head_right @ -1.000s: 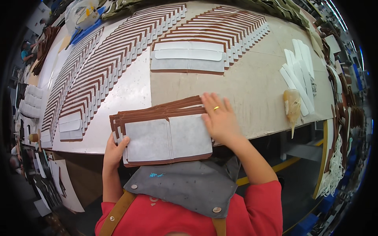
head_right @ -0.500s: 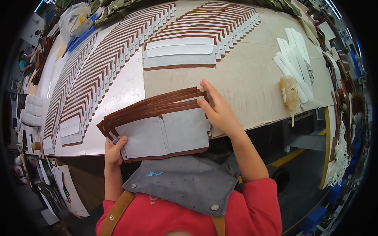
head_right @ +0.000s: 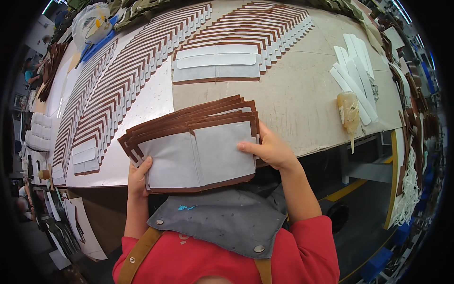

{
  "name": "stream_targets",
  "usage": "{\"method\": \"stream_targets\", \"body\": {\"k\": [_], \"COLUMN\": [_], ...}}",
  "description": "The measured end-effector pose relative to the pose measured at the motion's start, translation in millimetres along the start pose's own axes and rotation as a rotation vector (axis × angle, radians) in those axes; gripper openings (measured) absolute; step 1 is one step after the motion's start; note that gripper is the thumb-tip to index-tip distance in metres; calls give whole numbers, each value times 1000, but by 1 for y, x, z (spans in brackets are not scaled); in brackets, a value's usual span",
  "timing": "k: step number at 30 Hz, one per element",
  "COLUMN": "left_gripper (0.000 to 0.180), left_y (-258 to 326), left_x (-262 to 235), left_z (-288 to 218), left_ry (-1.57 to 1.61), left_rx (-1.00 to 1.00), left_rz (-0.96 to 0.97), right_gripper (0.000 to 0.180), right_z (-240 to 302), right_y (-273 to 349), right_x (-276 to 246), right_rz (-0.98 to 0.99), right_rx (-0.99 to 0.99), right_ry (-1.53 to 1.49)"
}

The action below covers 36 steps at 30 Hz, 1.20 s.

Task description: The person assembles small paper components by applying glue to white strips and attaching them to brown rectangular frames. They handle the items one at a time, pressing the glued parts into place and stacking the finished units on the table.

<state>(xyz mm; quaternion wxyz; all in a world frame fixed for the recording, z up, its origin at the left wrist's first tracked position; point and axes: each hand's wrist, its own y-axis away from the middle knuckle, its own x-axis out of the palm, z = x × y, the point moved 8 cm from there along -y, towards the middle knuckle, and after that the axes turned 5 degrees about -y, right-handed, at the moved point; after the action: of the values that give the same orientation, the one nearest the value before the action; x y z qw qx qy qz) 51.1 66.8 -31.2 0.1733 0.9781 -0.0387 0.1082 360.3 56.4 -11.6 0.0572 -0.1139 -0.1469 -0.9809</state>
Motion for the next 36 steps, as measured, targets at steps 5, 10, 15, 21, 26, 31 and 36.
{"method": "stream_targets", "body": {"k": [5,10,15,21,26,31,36], "left_gripper": [37,48,57,57,54,53,50], "left_y": [0,-9,-15,-18,-18,-13,-15], "left_x": [26,50,71,72,66,73,94], "left_z": [-4,5,6,7,9,6,8], "left_ry": [-97,-237,-292,-307,-400,-409,-403], "left_rx": [-31,-78,-52,-84,-63,-67,-3], "left_rz": [32,126,224,211,211,210,249], "right_gripper": [55,45,37,34,35,38,35], "right_z": [11,14,6,9,4,5,15], "right_y": [10,26,34,39,42,44,50], "right_x": [-18,-40,-61,-65,-70,-76,-93], "right_rz": [-103,-221,-303,-341,-344,-362,-413], "right_rx": [-112,-95,-146,-170,-121,-103,-136], "right_ry": [118,120,169,125,165,101,150]}}
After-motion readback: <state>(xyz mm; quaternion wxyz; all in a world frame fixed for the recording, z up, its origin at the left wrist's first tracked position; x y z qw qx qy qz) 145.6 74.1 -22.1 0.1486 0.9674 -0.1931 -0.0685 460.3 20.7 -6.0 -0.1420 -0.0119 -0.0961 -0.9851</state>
